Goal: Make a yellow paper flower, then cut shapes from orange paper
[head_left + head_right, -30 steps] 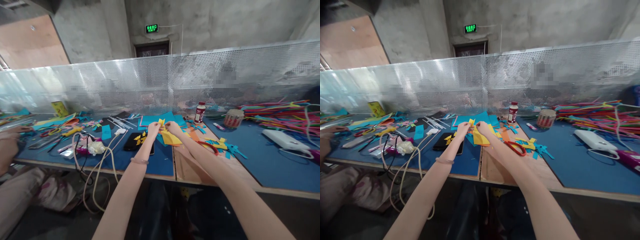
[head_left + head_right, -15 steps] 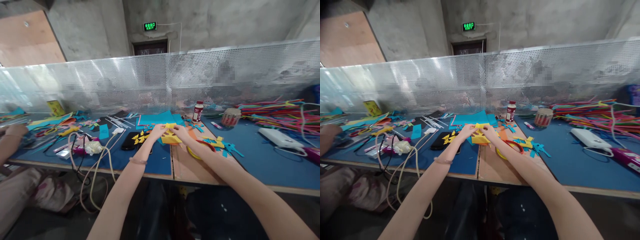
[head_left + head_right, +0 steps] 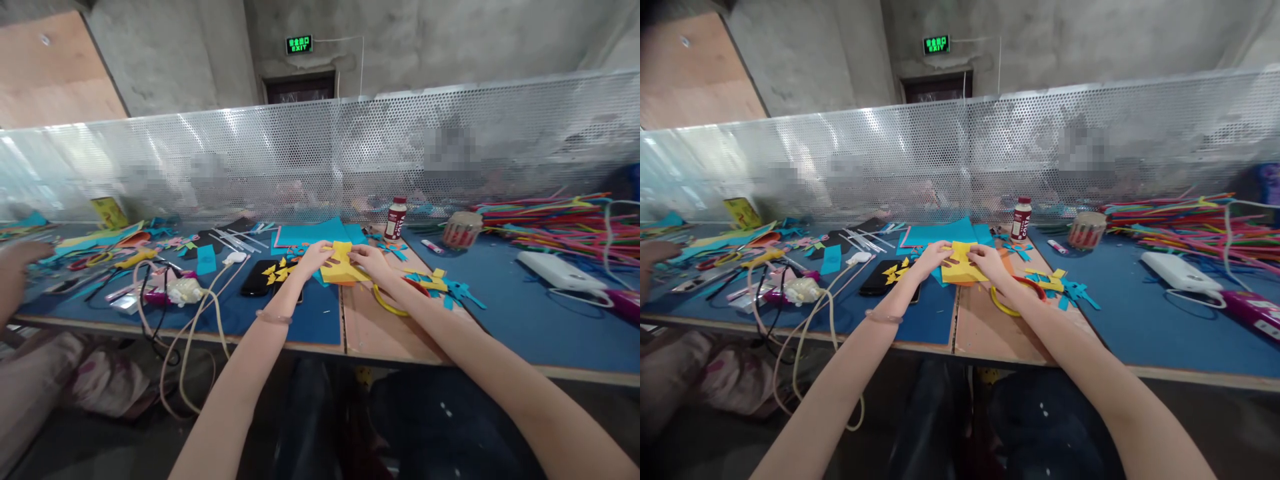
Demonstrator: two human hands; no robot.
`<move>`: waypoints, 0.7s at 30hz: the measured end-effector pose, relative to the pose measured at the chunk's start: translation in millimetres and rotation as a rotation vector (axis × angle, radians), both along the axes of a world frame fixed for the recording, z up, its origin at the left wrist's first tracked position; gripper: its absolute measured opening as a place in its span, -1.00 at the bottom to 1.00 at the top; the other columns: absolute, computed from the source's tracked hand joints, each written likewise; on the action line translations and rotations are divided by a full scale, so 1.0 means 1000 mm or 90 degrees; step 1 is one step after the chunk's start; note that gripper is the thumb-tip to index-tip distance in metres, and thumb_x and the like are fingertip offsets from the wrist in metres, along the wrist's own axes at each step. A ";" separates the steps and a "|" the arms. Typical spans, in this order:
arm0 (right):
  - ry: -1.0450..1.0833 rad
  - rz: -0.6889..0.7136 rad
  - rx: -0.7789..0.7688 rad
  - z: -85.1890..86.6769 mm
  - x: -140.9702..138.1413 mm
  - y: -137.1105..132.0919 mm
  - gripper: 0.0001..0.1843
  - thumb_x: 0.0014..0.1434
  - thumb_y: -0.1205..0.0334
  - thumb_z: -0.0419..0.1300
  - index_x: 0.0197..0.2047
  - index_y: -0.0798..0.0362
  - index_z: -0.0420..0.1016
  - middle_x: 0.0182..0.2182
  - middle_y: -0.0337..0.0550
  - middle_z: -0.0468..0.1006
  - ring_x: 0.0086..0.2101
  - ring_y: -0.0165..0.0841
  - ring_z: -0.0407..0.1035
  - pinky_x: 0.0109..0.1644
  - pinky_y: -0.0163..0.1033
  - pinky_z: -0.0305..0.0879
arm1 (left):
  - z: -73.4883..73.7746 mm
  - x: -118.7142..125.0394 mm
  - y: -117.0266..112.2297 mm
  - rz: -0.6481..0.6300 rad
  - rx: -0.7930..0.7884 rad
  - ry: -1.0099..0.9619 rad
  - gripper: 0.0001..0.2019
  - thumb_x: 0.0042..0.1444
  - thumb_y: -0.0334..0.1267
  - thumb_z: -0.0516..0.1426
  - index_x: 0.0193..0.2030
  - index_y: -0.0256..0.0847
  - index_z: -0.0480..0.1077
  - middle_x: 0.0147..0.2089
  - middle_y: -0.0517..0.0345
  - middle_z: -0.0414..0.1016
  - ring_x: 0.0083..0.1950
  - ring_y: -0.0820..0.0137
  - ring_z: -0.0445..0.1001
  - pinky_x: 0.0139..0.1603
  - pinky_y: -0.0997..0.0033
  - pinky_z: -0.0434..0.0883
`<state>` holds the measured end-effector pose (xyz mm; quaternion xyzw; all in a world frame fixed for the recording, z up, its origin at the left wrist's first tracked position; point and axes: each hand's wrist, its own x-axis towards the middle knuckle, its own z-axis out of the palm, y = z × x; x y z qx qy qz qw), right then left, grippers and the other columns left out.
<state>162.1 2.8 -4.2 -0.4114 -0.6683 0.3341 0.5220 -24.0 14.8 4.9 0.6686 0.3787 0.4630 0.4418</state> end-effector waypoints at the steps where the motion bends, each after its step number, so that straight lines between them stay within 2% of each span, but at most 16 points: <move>1: 0.001 -0.003 0.005 -0.001 0.001 0.000 -0.80 -0.01 0.16 0.19 -0.33 0.10 0.49 -0.44 -0.18 0.51 -0.46 -0.37 0.39 -0.31 -0.24 0.38 | 0.000 0.000 0.000 -0.002 0.003 -0.002 -0.78 0.08 -0.28 0.15 -0.12 -0.26 0.37 -0.18 -0.01 0.52 -0.35 0.35 0.60 -0.44 0.50 0.42; 4: 0.004 -0.008 0.026 -0.002 0.001 0.000 -0.79 0.02 0.16 0.17 -0.30 0.10 0.48 -0.47 -0.19 0.50 -0.47 -0.36 0.40 -0.32 -0.23 0.38 | 0.000 0.000 -0.001 -0.004 0.021 -0.008 -0.82 0.06 -0.28 0.17 -0.19 -0.27 0.40 -0.22 0.03 0.51 -0.34 0.38 0.57 -0.42 0.50 0.44; 7: 0.007 -0.017 0.067 -0.002 0.000 -0.001 -0.69 0.06 0.16 0.16 -0.12 0.09 0.42 -0.48 -0.24 0.49 -0.45 -0.35 0.41 -0.29 -0.22 0.38 | 0.000 -0.001 -0.001 0.013 0.043 -0.020 -0.84 0.03 -0.26 0.20 -0.26 -0.29 0.41 -0.27 0.06 0.49 -0.30 0.41 0.51 -0.36 0.47 0.48; 9: 0.002 -0.026 0.103 -0.003 -0.002 -0.003 -0.65 0.07 0.17 0.16 -0.05 0.05 0.36 -0.47 -0.26 0.48 -0.42 -0.34 0.41 -0.25 -0.21 0.37 | -0.001 -0.001 0.000 0.026 0.050 -0.030 -0.81 0.02 -0.26 0.21 -0.24 -0.29 0.40 -0.27 0.06 0.48 -0.31 0.42 0.49 -0.34 0.44 0.49; 13: -0.019 -0.048 0.158 -0.003 -0.004 -0.006 -0.75 0.09 0.18 0.15 -0.13 0.01 0.38 -0.37 -0.20 0.50 -0.32 -0.31 0.41 -0.21 -0.19 0.34 | -0.001 0.002 0.000 0.030 0.052 -0.047 -0.77 0.01 -0.29 0.21 -0.18 -0.29 0.37 -0.25 0.05 0.47 -0.34 0.44 0.46 -0.34 0.40 0.51; 15: -0.025 -0.060 0.172 -0.003 -0.004 -0.008 -0.76 0.10 0.19 0.14 -0.13 0.01 0.37 -0.34 -0.18 0.50 -0.30 -0.30 0.41 -0.19 -0.18 0.34 | -0.001 0.003 -0.001 0.022 0.050 -0.052 -0.80 0.01 -0.30 0.21 -0.22 -0.30 0.37 -0.27 0.07 0.45 -0.35 0.46 0.45 -0.35 0.41 0.51; 18: -0.030 -0.067 0.184 -0.002 -0.005 -0.010 -0.68 0.12 0.20 0.11 -0.03 0.01 0.30 -0.37 -0.21 0.51 -0.34 -0.31 0.41 -0.20 -0.18 0.35 | 0.001 0.005 -0.004 0.007 0.047 -0.058 -0.84 0.01 -0.26 0.20 -0.29 -0.28 0.37 -0.33 0.13 0.42 -0.36 0.47 0.41 -0.37 0.46 0.49; 21: -0.052 -0.068 0.188 -0.001 -0.007 -0.012 -0.74 0.15 0.19 0.09 -0.08 0.02 0.37 -0.34 -0.16 0.54 -0.31 -0.30 0.42 -0.20 -0.18 0.35 | 0.002 0.005 -0.006 0.003 0.048 -0.062 -0.83 0.01 -0.21 0.20 -0.37 -0.27 0.36 -0.41 0.18 0.36 -0.36 0.48 0.37 -0.40 0.51 0.46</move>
